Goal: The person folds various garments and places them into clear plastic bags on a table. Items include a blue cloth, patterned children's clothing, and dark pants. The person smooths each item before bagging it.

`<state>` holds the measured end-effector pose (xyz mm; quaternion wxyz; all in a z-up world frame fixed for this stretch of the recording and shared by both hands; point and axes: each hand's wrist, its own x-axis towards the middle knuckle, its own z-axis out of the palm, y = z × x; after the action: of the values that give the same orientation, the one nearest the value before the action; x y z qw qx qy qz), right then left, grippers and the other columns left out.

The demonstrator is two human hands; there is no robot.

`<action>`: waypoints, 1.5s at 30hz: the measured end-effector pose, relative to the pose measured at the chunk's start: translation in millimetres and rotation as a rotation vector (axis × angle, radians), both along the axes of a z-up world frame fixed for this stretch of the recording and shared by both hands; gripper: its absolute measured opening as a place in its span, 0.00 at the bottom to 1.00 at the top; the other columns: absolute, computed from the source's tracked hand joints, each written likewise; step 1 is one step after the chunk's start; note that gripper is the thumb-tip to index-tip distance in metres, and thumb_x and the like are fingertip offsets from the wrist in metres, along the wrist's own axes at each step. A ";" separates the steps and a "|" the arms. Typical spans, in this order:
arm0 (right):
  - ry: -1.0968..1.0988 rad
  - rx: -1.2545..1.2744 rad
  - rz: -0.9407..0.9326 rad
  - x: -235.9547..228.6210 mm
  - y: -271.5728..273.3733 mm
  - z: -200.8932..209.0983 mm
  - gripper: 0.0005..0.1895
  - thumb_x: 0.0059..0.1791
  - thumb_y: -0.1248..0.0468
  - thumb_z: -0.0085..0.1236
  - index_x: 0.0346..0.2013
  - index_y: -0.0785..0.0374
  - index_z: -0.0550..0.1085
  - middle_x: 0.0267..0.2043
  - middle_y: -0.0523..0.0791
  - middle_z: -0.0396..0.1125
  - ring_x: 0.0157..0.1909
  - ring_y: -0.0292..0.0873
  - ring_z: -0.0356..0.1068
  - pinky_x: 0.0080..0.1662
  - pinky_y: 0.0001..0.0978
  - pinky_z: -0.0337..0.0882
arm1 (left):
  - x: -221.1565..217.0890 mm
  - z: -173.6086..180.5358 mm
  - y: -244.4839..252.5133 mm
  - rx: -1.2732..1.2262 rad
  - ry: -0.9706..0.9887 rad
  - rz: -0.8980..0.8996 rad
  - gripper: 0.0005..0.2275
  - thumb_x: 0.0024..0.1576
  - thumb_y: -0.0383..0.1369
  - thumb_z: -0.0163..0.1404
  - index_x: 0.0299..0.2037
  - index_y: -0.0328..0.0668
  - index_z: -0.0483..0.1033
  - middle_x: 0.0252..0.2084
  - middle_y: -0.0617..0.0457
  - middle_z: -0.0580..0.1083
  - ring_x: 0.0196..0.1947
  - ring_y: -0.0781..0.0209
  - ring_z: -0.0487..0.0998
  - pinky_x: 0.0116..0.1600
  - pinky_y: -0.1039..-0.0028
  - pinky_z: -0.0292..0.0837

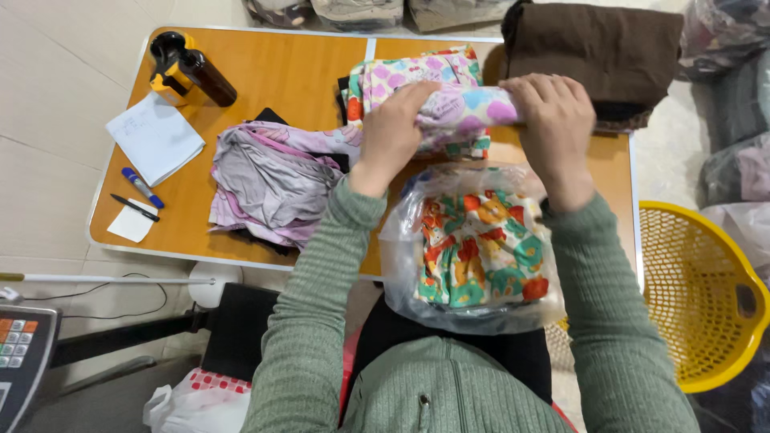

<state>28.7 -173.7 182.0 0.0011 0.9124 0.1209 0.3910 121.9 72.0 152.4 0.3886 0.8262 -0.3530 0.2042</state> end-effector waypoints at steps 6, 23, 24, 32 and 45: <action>0.062 -0.094 0.006 -146.7 15.5 -19.3 0.15 0.56 0.65 0.57 0.57 0.54 0.79 0.60 0.43 0.74 0.65 0.46 0.71 0.65 0.42 0.65 | -102.8 -11.9 22.0 0.134 -0.150 -0.203 0.26 0.51 0.16 0.43 0.61 0.45 0.76 0.62 0.46 0.75 0.61 0.48 0.78 0.54 0.64 0.77; 0.579 0.127 -0.045 -228.2 49.2 -130.7 0.36 0.37 0.74 0.56 0.61 0.56 0.73 0.66 0.45 0.67 0.69 0.43 0.64 0.69 0.44 0.61 | -190.6 -72.6 39.7 0.623 0.008 -0.229 0.23 0.51 0.23 0.48 0.60 0.46 0.74 0.69 0.45 0.66 0.75 0.43 0.56 0.75 0.43 0.43; 0.587 0.155 -0.043 -227.0 51.1 -128.9 0.37 0.36 0.74 0.57 0.62 0.56 0.72 0.67 0.45 0.66 0.70 0.44 0.64 0.69 0.45 0.61 | -192.9 -68.7 34.6 0.614 -0.003 -0.233 0.24 0.52 0.24 0.48 0.62 0.45 0.73 0.69 0.46 0.66 0.75 0.44 0.56 0.76 0.44 0.43; 0.515 0.641 0.188 -235.0 32.1 -108.3 0.20 0.42 0.70 0.59 0.49 0.60 0.79 0.52 0.48 0.76 0.61 0.51 0.73 0.68 0.47 0.65 | -187.3 -86.2 -84.6 0.203 0.050 -0.241 0.30 0.67 0.50 0.42 0.77 0.49 0.52 0.79 0.43 0.52 0.81 0.41 0.45 0.79 0.42 0.39; 0.364 0.927 -0.371 -157.0 -53.2 -151.9 0.17 0.51 0.53 0.67 0.41 0.67 0.81 0.38 0.53 0.75 0.42 0.51 0.77 0.46 0.38 0.73 | -178.2 -131.8 -99.9 0.402 0.010 -0.179 0.34 0.64 0.59 0.37 0.78 0.55 0.48 0.81 0.41 0.44 0.81 0.41 0.36 0.77 0.39 0.26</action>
<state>-128.3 -226.9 30.1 -0.3541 0.8764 -0.2297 0.2319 -56.3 -27.9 20.6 0.2342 0.8535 -0.4566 0.0905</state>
